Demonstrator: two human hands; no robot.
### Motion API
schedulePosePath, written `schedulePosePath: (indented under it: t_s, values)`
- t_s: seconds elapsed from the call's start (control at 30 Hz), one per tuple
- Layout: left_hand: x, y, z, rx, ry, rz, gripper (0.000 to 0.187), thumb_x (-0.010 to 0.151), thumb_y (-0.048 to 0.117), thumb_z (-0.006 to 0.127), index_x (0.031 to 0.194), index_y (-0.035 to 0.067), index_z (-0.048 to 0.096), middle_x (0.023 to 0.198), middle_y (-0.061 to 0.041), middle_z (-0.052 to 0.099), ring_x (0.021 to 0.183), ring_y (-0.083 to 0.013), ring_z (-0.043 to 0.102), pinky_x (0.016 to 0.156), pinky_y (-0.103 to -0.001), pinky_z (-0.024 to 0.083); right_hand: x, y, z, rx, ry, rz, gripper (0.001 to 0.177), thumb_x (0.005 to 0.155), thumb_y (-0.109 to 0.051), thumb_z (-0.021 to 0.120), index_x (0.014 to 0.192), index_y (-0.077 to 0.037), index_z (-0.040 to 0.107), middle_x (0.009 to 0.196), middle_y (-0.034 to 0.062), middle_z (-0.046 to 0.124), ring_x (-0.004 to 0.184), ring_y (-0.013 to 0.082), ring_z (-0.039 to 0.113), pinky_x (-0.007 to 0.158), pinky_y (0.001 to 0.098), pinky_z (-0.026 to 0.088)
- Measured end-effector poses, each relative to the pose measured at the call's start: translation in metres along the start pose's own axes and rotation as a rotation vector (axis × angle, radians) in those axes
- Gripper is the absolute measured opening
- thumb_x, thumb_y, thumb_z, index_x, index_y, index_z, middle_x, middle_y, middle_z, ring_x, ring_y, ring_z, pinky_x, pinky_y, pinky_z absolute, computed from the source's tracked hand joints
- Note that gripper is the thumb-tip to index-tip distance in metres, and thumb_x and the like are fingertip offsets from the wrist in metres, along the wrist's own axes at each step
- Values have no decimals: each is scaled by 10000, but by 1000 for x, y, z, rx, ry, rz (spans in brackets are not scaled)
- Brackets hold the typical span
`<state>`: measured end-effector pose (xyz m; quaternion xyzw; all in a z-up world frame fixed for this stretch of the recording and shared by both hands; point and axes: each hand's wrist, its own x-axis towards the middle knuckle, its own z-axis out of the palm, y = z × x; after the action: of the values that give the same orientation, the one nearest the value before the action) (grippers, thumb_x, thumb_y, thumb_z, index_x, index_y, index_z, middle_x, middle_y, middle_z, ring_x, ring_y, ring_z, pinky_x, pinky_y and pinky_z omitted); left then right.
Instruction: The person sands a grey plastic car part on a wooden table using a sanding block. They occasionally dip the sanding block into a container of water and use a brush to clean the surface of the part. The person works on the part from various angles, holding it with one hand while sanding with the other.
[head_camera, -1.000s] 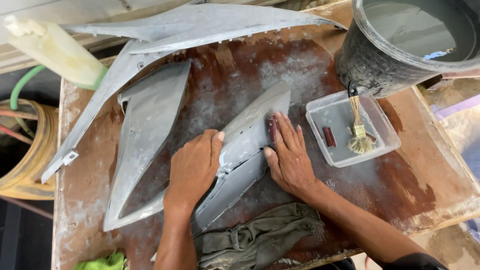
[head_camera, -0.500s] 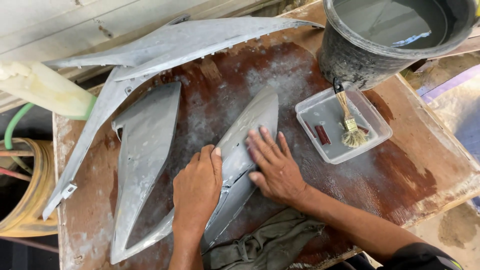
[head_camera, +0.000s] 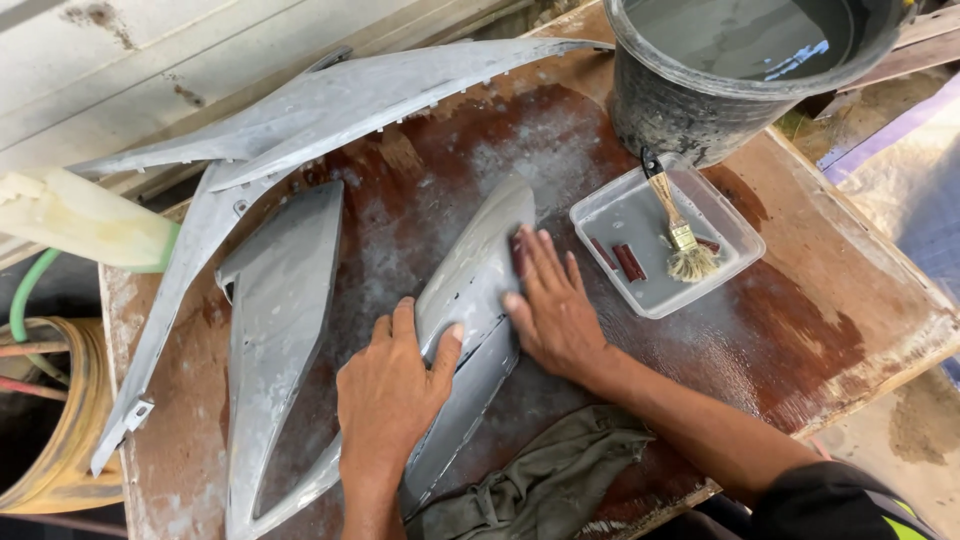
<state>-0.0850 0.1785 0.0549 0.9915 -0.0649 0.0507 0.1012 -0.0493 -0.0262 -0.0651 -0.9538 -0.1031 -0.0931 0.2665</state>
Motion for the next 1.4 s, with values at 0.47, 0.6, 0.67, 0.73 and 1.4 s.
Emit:
schedulePosePath:
  t_s: [0.47, 0.6, 0.67, 0.73, 1.4]
  values:
    - [-2, 2, -2, -29, 21, 44, 717, 888, 538, 628, 1385, 23, 580, 1007, -160, 713, 593, -303, 721, 479, -389, 544, -3, -6, -4, 53, 43, -3, 748, 1049, -488, 164, 1607, -2, 59, 1702, 202, 75, 1572, 379, 79, 1227, 602, 78]
    - [-3, 2, -1, -12, 37, 68, 666, 973, 530, 515, 1379, 5, 566, 977, -169, 705, 599, -309, 717, 467, -398, 541, -7, -32, -14, 72, 92, -29, 742, 1060, -515, 153, 1605, -64, -70, 1699, 196, 29, 1572, 391, 88, 1238, 617, 55]
    - [-3, 2, -2, 3, 28, 69, 640, 982, 514, 512, 1380, 17, 563, 993, -167, 706, 619, -302, 725, 470, -391, 544, -26, -45, -21, 95, 111, -132, 719, 1043, -484, 284, 1539, 23, 166, 1684, 221, 122, 1569, 395, 137, 1233, 610, 113]
    - [-2, 2, -1, 18, 19, 67, 614, 991, 499, 508, 1381, 28, 560, 1009, -165, 707, 638, -294, 733, 472, -385, 548, -30, -44, -18, 118, 128, -238, 719, 1027, -454, 416, 1473, 109, 402, 1668, 247, 215, 1565, 398, 186, 1229, 603, 171]
    - [-2, 3, -3, 48, 22, 32, 585, 1025, 481, 446, 1381, 36, 577, 969, -143, 718, 576, -303, 724, 460, -400, 561, -6, -7, -3, 66, 86, 54, 732, 1071, -440, 292, 1597, 49, 148, 1693, 245, 133, 1565, 424, 101, 1191, 658, 151]
